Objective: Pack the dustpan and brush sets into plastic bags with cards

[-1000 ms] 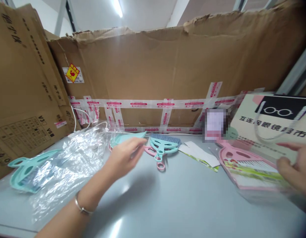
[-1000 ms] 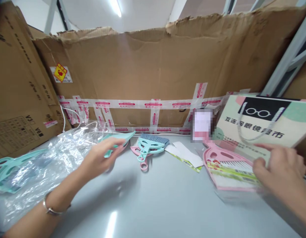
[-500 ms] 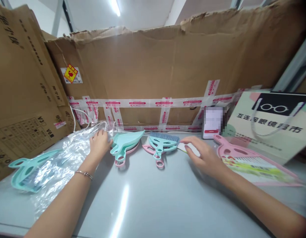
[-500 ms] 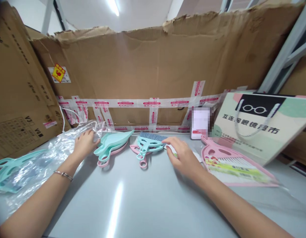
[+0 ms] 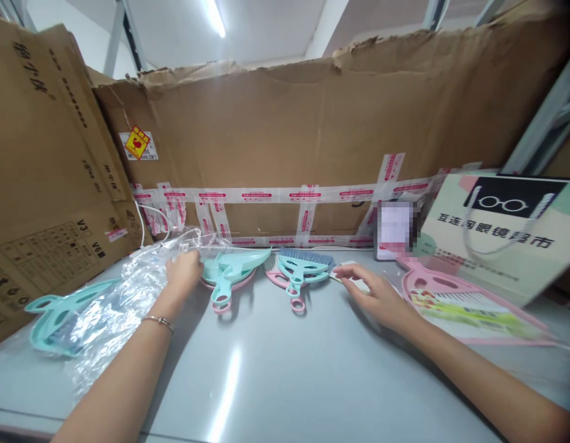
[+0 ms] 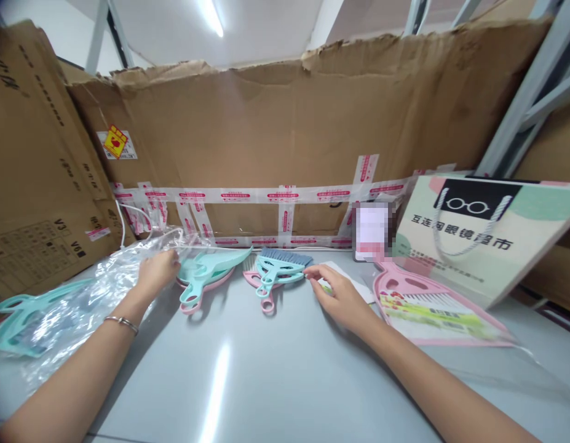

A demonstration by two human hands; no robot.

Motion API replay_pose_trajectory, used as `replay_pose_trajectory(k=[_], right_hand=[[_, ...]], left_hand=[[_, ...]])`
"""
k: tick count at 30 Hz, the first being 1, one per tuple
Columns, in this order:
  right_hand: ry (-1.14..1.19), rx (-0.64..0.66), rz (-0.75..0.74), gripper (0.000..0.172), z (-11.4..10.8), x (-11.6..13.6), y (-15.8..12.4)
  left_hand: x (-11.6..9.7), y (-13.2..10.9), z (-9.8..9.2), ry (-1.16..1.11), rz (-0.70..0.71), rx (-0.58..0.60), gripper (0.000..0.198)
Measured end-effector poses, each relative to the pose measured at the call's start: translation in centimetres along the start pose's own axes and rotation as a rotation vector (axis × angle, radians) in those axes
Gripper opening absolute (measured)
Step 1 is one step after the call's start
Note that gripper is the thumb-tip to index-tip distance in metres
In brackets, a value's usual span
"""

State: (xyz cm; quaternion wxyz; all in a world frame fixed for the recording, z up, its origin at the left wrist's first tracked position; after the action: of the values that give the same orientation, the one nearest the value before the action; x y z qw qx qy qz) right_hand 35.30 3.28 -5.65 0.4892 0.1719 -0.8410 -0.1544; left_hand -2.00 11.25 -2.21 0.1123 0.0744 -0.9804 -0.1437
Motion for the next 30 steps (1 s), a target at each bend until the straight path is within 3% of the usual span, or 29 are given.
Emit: replay_pose_trajectory(k=[4,6,8,11,13,15,18,23,25,28,30], right_hand=[[0.01,0.01,0.012,0.023,0.0,0.1,0.0],[-0.001,0.015,0.006,0.024,0.1,0.0,0.0],[-0.021,0.023,-0.016,0.023,0.4,-0.2,0.1],[-0.087,0.04,-0.098,0.024,0.9,-1.0,0.4],[-0.185,0.042,-0.162,0.03,1.3,-1.7,0.7],[-0.302,0.052,-0.199,0.038,1.7,-2.4,1.3],[-0.42,0.104,-0.212,0.044,2.0,-2.7,2.5],[-0.497,0.301,-0.192,0.038,2.9,-1.1,4.6],[-0.512,0.341,-0.189,0.028,3.4,-0.4,5.0],[-0.506,0.288,-0.204,0.016,3.9,-0.2,5.1],[-0.47,0.249,-0.232,0.014,4.1,-0.3,5.0]], left_hand=[[0.6,-0.1,-1.0,-0.02,-0.064,-0.139,0.028],[0.3,-0.3,-1.1,-0.035,0.007,-0.21,0.04],[-0.7,-0.5,-1.0,-0.083,0.226,-0.213,0.052],[-2.7,-1.0,-0.7,-0.172,0.609,-0.102,0.051],[-3.5,-1.2,-0.7,-0.179,0.721,-0.06,0.045],[-3.8,-1.2,-1.2,-0.18,0.712,-0.121,0.041],[-3.6,-1.4,-2.7,-0.238,0.625,-0.308,0.039],[-2.9,-2.8,-6.0,-0.631,0.671,-0.465,0.026],[-2.5,-3.2,-6.8,-0.84,0.645,-0.469,0.017],[-2.3,-3.5,-7.2,-1.085,0.582,-0.394,0.007],[-2.4,-3.6,-7.1,-1.136,0.586,-0.345,0.021]])
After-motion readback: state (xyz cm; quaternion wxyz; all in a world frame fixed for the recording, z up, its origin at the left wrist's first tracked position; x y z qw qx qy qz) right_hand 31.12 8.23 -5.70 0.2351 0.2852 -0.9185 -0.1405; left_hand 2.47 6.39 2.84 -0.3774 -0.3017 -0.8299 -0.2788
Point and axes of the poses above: each hand's wrist, its own y-axis towards the middle knuckle, its own z-axis out of the palm, x = y × z, the point moved 3 cm from there along y, towards the middle knuckle, and after that the axes turned 15 degrees about y, right-handed, at the moved point
